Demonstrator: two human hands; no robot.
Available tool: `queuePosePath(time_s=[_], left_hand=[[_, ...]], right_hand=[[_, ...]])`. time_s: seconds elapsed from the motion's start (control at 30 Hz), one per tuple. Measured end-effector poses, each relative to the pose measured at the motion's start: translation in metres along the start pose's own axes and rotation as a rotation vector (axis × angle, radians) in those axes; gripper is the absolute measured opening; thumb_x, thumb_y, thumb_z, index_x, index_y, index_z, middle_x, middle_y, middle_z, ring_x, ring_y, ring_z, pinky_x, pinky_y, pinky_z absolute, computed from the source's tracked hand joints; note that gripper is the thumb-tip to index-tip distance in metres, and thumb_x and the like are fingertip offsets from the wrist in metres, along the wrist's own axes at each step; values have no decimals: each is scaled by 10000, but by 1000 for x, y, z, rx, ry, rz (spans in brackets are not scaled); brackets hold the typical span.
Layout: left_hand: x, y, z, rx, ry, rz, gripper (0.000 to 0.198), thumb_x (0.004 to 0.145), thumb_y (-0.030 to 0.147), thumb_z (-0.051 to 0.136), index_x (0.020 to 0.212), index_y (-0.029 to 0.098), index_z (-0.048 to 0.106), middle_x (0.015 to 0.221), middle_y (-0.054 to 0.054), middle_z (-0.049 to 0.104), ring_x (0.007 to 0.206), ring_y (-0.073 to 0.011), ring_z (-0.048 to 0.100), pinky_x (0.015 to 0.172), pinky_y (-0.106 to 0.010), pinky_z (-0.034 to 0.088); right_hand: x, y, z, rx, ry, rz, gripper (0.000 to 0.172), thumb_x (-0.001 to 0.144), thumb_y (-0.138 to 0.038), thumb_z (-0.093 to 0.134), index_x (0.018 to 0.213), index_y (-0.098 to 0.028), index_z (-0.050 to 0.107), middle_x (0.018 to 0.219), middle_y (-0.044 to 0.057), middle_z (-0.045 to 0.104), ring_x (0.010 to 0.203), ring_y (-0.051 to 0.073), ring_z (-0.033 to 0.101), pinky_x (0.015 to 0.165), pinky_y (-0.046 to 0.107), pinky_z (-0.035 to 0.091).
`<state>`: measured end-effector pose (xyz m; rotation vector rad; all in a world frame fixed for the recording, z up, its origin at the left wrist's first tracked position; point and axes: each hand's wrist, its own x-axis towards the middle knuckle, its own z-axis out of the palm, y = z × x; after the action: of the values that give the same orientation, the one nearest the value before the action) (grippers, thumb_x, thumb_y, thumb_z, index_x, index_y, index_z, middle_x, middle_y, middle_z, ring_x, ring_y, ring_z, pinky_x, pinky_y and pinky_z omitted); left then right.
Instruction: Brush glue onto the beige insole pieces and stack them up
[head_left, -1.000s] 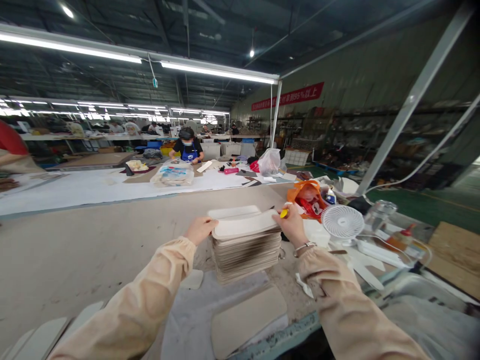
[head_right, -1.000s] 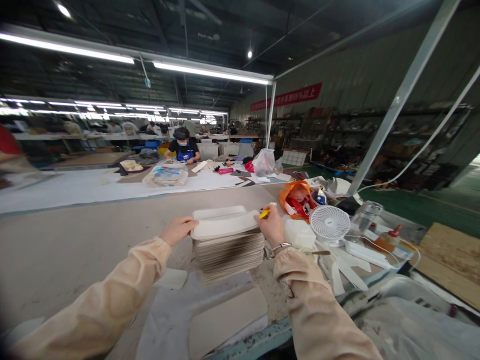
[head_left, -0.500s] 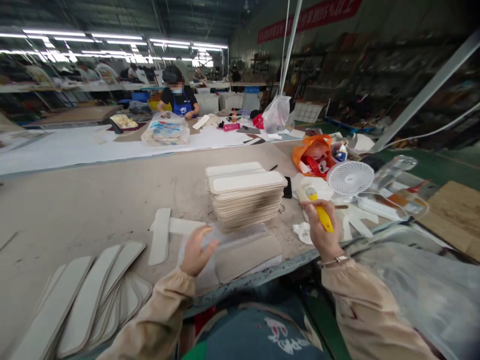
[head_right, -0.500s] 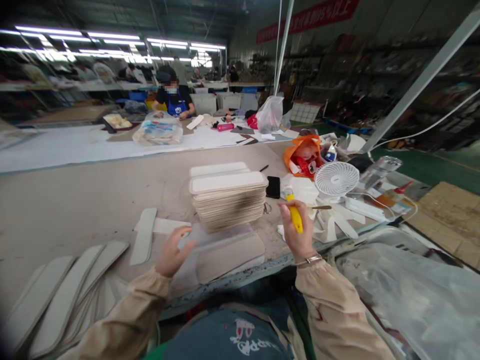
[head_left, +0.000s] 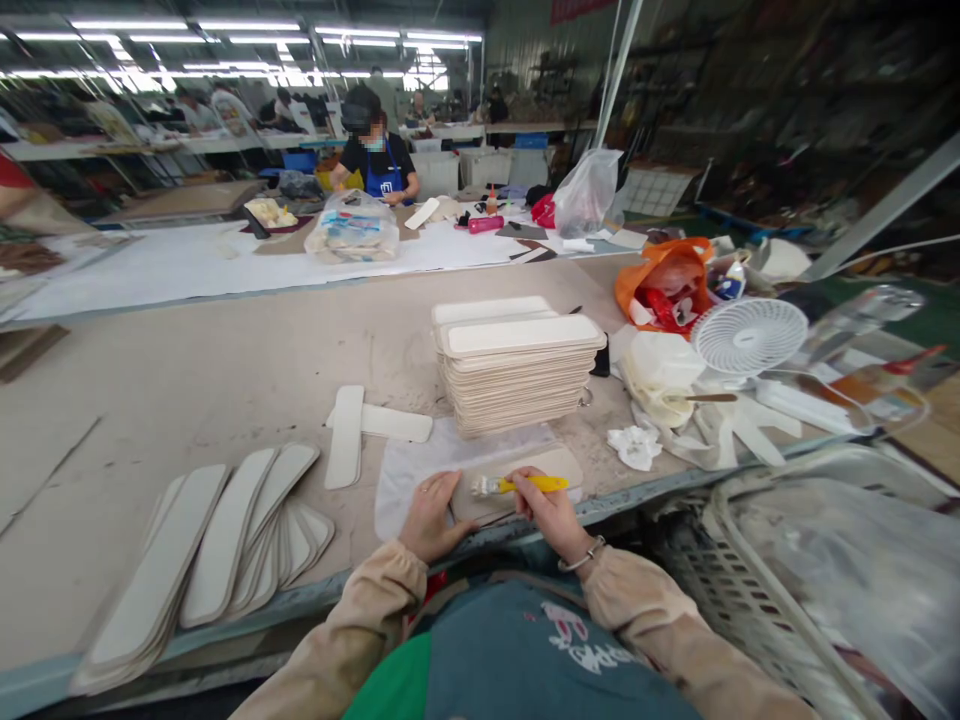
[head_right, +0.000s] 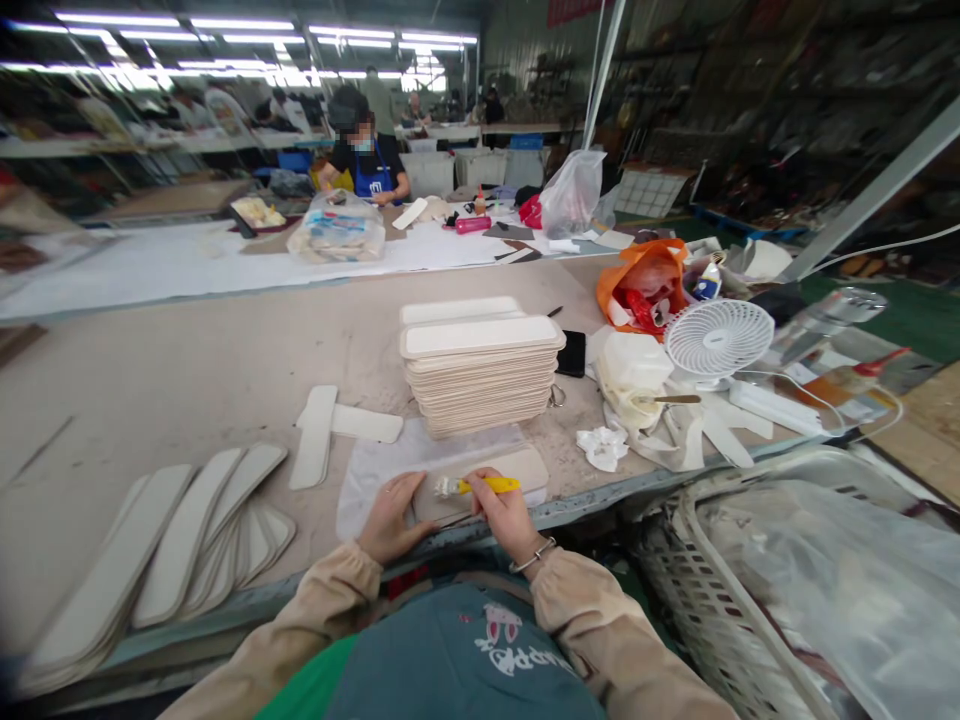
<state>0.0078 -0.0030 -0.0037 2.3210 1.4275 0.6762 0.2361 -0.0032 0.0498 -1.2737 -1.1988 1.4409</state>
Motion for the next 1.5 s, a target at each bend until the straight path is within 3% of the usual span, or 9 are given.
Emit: queuePosePath(time_s=[0.17,0.3,0.43,0.73,0.9,1.07,1.23,1.37,1.5], left_hand=[[-1,4,0,5,16,-37,813,700,505,693,1381,174,399,1280,-179,585,1190,-337,534,1009,-510,411],[0,5,-2,21,-1,-44,808,706,488,680,1395,175,397,1232,-163,616,1176,-336,538,1004,-495,412],[-1,4,-2,38,-6,-20,771,735,458,656,1404,182,392,1213,-147,631,1169,-330,538,1002,-493,401],[-1,1,3,78,30,26,684,763,451,645,1363,195,443,1235,-135,626,1151,-318,542,990,-472,404],[-2,0,4,105,61,52,680,770,451,642,1370,200,441,1246,-138,614,1146,-322,542,978,-471,419],[-1,0,2,113,97,148,739,785,474,634,1413,173,386,1262,-163,588,1150,-322,535,982,-488,426],[-2,-3,6,105,79,185,846,761,535,651,1452,180,316,1273,-166,578,1152,-332,538,1001,-520,418],[-3,-6,11,101,83,162,839,768,521,654,1449,165,317,1243,-173,591,1130,-331,550,983,-505,445],[-2,-5,11,82,77,163,819,771,526,650,1432,156,338,1221,-173,592,1115,-324,553,972,-493,454]], right_hand=[[13,12,20,-42,-59,34,308,832,-526,524,796,-222,561,489,-65,494,419,114,404,448,245,323],[17,14,15,-120,1,37,279,825,-492,529,789,-219,577,481,-59,511,425,125,438,458,253,349],[19,6,-12,-206,102,2,280,822,-477,514,743,-218,583,474,-51,516,441,137,468,511,271,393],[15,-10,-95,-436,321,-31,311,811,-496,509,750,-206,606,482,-31,549,496,165,540,570,290,444],[5,-14,-112,-696,421,-118,319,867,-466,459,846,-202,636,552,5,613,545,193,606,590,299,464],[-10,-5,-93,-1136,392,-441,301,923,-341,419,940,-160,659,716,75,683,649,189,642,614,267,445],[-24,4,-59,-1404,211,-522,211,915,-218,457,890,-155,656,650,58,626,596,160,584,551,242,373],[-34,1,-32,-1361,48,-528,167,902,-185,467,864,-159,628,678,56,623,641,166,585,584,247,378],[-37,-8,-4,-1079,-82,-493,180,914,-227,459,889,-173,628,719,45,649,685,162,614,649,246,414]])
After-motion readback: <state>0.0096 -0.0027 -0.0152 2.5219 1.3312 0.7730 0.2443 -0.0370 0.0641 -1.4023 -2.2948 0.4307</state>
